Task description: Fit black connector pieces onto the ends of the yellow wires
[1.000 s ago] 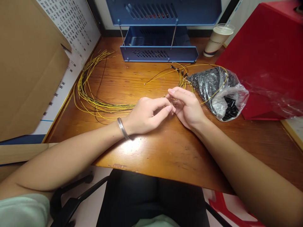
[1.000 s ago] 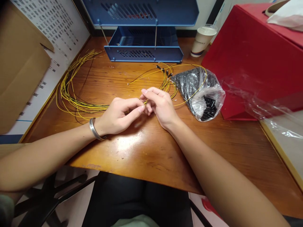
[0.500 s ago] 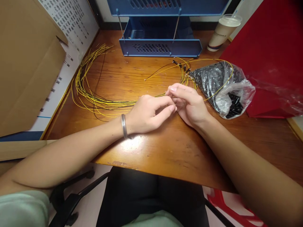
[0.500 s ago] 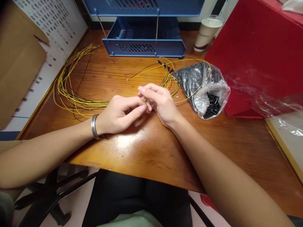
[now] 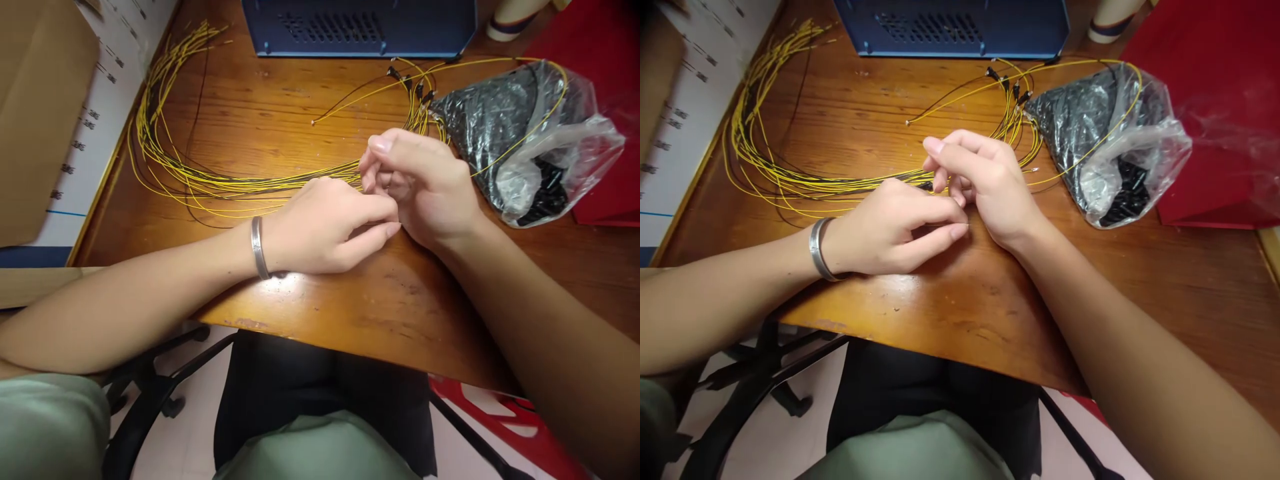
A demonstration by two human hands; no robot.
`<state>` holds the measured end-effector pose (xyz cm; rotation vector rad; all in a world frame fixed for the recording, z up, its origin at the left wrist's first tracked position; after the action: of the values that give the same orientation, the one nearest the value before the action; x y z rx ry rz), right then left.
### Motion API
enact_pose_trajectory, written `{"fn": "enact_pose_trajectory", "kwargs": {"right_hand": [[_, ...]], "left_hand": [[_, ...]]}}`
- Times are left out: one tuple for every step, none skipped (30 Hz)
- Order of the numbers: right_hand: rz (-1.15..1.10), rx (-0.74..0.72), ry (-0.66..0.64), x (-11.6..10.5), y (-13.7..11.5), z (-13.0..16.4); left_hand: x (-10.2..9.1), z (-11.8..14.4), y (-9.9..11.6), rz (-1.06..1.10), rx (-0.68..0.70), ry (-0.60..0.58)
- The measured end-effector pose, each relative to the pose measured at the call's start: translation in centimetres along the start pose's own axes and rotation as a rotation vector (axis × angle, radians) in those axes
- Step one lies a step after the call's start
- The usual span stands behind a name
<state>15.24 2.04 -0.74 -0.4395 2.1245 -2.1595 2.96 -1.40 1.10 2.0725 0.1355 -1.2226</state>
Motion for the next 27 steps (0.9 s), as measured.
{"fn": "enact_pose_trajectory", "kwargs": {"right_hand": [[0.003, -0.002, -0.008, 0.0, 0.03, -0.06], [0.002, -0.006, -0.015, 0.0, 0.07, -0.13], [0.0, -0.013, -0.017, 0.01, 0.12, -0.19], [-0.003, -0.022, -0.012, -0.01, 0.18, -0.25], [-0.002, -0.03, -0.004, -0.02, 0.25, -0.29], [0.005, -0.038, 0.006, -0.01, 0.32, -0.31], [0.019, -0.049, 0.018, 0.0, 0.38, -0.31], [0.038, -0.064, 0.032, 0.02, 0.41, -0.29], [0.06, -0.081, 0.046, 0.05, 0.4, -0.25], [0.084, -0.095, 0.056, 0.11, 0.38, -0.19], [0.106, -0.106, 0.062, 0.19, 0.34, -0.14], [0.123, -0.114, 0.066, 0.26, 0.28, -0.08], [0.134, -0.12, 0.069, 0.33, 0.23, -0.03], [0.141, -0.123, 0.07, 0.38, 0.17, 0.01], [0.145, -0.125, 0.073, 0.41, 0.13, 0.04], [0.148, -0.126, 0.078, 0.4, 0.1, 0.06], [0.151, -0.127, 0.083, 0.38, 0.1, 0.06], [0.153, -0.129, 0.086, 0.35, 0.1, 0.07], [0.154, -0.134, 0.089, 0.32, 0.11, 0.07], [0.158, -0.141, 0.093, 0.29, 0.12, 0.07], [0.163, -0.147, 0.097, 0.26, 0.14, 0.07], [0.168, -0.154, 0.104, 0.24, 0.16, 0.08], [0.173, -0.158, 0.11, 0.22, 0.17, 0.1], [0.176, -0.162, 0.117, 0.22, 0.18, 0.11], [0.175, -0.163, 0.119, 0.24, 0.19, 0.12], [0.167, -0.163, 0.116, 0.27, 0.19, 0.13], [0.153, -0.165, 0.112, 0.3, 0.17, 0.13]], "left_hand": [[0.05, 0.03, 0.05, -0.01, 0.015, -0.004], [0.08, 0.06, 0.07, -0.021, 0.024, -0.007], [0.1, 0.08, 0.05, -0.032, 0.029, -0.008], [0.1, 0.1, 0.0, -0.042, 0.031, -0.008], [0.08, 0.1, -0.07, -0.051, 0.031, -0.008], [0.06, 0.1, -0.14, -0.057, 0.031, -0.006], [0.04, 0.09, -0.22, -0.062, 0.03, -0.004], [0.03, 0.08, -0.29, -0.066, 0.029, -0.002], [0.03, 0.06, -0.34, -0.069, 0.028, -0.001], [0.03, 0.05, -0.39, -0.071, 0.026, -0.001], [0.03, 0.04, -0.43, -0.072, 0.022, 0.0], [0.03, 0.03, -0.44, -0.072, 0.018, -0.001], [0.04, 0.02, -0.44, -0.07, 0.015, -0.002], [0.03, 0.01, -0.43, -0.066, 0.013, -0.002], [0.01, 0.0, -0.4, -0.063, 0.012, -0.001], [0.0, -0.02, -0.37, -0.06, 0.013, -0.001], [-0.02, -0.03, -0.35, -0.06, 0.013, 0.0], [-0.03, -0.04, -0.32, -0.061, 0.014, 0.001], [-0.04, -0.06, -0.31, -0.064, 0.014, 0.001], [-0.04, -0.07, -0.3, -0.066, 0.014, -0.001], [-0.03, -0.08, -0.29, -0.069, 0.014, -0.003], [-0.03, -0.09, -0.29, -0.071, 0.014, -0.004], [-0.03, -0.1, -0.29, -0.073, 0.014, -0.004], [-0.03, -0.11, -0.3, -0.074, 0.014, -0.005], [-0.04, -0.11, -0.3, -0.077, 0.013, -0.004], [-0.05, -0.11, -0.31, -0.078, 0.013, -0.002], [-0.05, -0.11, -0.32, -0.08, 0.013, -0.002]]}}
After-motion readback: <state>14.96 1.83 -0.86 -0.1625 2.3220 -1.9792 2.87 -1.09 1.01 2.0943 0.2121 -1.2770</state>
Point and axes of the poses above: each hand's wrist, its own z-axis away from the middle knuckle, its own x-axis out of the palm, y = z × x, the point moved 4 cm from there along -z, towards the middle knuckle, and after that the axes turned 1 degree about y, right-handed, at the moved point
